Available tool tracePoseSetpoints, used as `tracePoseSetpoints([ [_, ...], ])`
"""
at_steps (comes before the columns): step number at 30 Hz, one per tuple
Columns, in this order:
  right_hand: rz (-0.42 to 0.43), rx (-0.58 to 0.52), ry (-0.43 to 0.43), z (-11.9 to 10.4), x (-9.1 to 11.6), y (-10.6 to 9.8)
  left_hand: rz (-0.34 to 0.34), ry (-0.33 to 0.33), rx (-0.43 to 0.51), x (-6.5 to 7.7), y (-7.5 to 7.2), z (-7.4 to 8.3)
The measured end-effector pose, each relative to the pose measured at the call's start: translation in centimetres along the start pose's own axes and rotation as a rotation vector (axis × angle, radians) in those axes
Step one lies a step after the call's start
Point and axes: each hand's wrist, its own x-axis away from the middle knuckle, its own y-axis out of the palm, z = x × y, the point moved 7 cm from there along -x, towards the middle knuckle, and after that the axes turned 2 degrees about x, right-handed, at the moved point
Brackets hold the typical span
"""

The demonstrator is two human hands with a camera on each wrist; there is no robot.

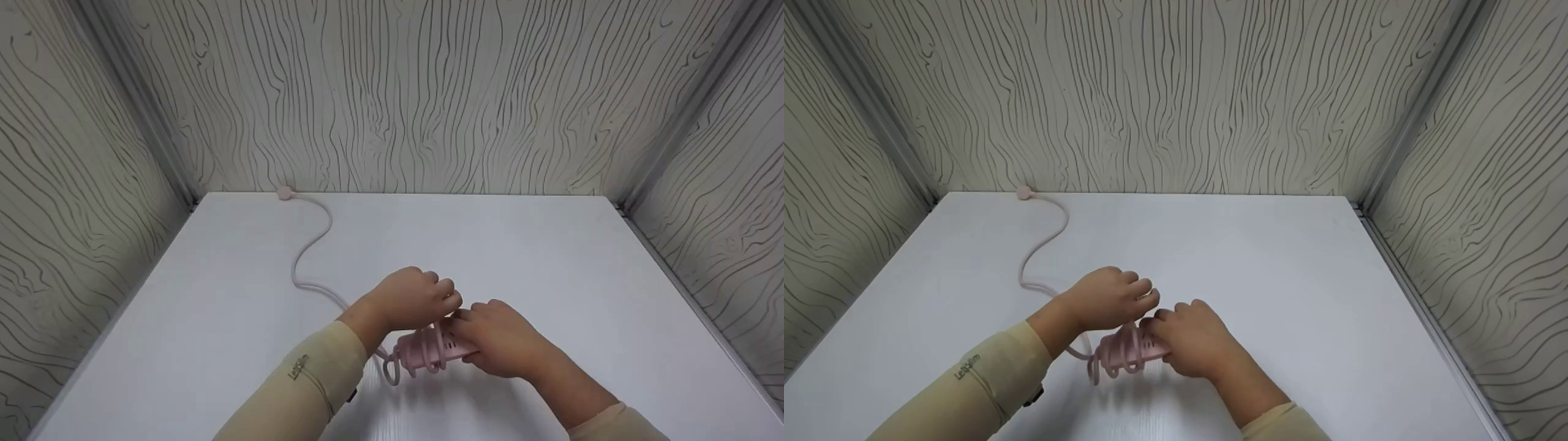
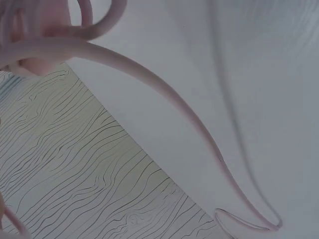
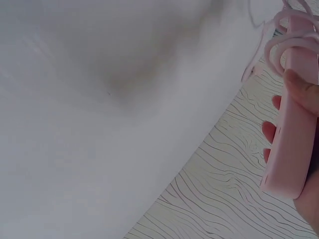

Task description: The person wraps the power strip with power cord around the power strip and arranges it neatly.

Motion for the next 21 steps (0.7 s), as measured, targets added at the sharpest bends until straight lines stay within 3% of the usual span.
tracePoseSetpoints([
  [5,0.097,-0.065,-0.092,-1.0,0.1,-1.0,0.007,-0.029,0.084,0.1,0.5,-0.1],
  [9,0.150,-0.148,-0.098,-1.2,0.1,-1.6,0.023,-0.137,0.160,0.2,1.2,-0.8],
  [12,0.153,-0.196,-0.072,-0.9,0.2,-1.9,0.023,-0.217,0.235,0.4,1.7,-1.3],
  [16,0.134,-0.273,-0.044,-0.5,0.3,-1.9,-0.046,-0.283,0.352,0.6,2.7,-1.4],
  [21,0.115,-0.389,-0.007,-0.2,0.1,-1.9,-0.095,-0.444,0.536,1.6,4.3,-1.6],
])
